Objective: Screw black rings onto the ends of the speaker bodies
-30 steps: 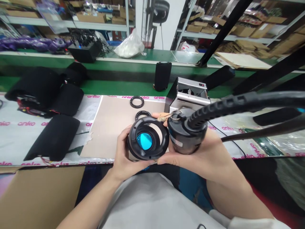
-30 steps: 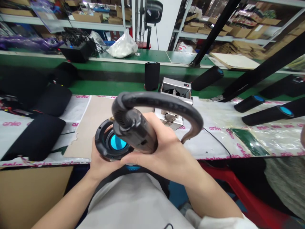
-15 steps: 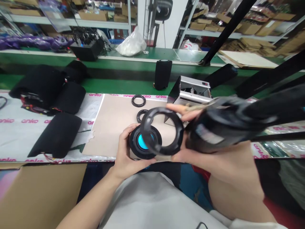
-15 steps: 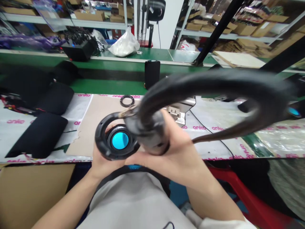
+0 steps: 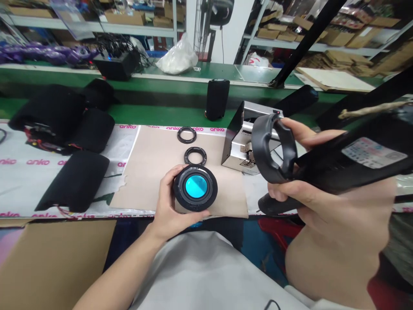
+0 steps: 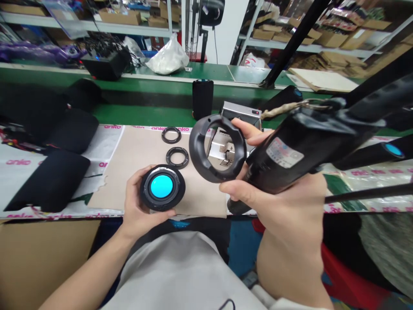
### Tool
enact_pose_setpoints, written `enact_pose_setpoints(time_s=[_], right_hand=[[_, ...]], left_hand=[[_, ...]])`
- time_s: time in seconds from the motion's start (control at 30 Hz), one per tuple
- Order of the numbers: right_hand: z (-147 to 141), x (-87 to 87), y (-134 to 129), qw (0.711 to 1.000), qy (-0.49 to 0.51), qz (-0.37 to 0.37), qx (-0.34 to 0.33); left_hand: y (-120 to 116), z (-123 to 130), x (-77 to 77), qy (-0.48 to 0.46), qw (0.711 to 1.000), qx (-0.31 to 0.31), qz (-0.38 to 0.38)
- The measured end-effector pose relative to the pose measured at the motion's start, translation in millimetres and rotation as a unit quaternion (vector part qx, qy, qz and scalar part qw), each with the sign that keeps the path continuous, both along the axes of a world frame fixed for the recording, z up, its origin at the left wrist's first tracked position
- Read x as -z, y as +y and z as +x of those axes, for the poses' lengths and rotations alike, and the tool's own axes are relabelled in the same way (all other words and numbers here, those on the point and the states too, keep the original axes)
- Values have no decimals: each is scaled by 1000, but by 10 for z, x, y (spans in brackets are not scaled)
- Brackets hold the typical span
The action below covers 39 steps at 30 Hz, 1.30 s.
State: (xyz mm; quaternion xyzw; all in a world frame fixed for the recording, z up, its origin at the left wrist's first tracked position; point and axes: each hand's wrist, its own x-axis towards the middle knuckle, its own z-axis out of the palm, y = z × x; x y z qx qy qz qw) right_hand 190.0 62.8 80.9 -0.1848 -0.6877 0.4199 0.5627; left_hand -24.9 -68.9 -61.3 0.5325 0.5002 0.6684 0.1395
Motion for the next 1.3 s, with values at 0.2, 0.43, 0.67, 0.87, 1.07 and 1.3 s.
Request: enact_pose_setpoints(time_s=[0.2,0.43,0.67,0.87,1.07,1.3], right_hand=[[-22,-1,-35,1000,-8,-22,-7],[-33,-15,-44,999,-18,-31,-27],[-37,-4,-79,998,-9,-60,-3],[-80,224,-156,965,-74,-236,-92],[-367,554,-267,891,7,-413,-187],[-453,708,-173,877,107,-435,-174]], left_hand=[[-7,5,-9,-5,1000,2,0],[9,13,-25,16,1000,-10,-7],[0,28,-46,14,1000,-15,-6],[117,17,-9,-46,997,-37,-45],[40,133,78,-65,992,-73,-75],[-413,-37,89,-117,983,77,-120]])
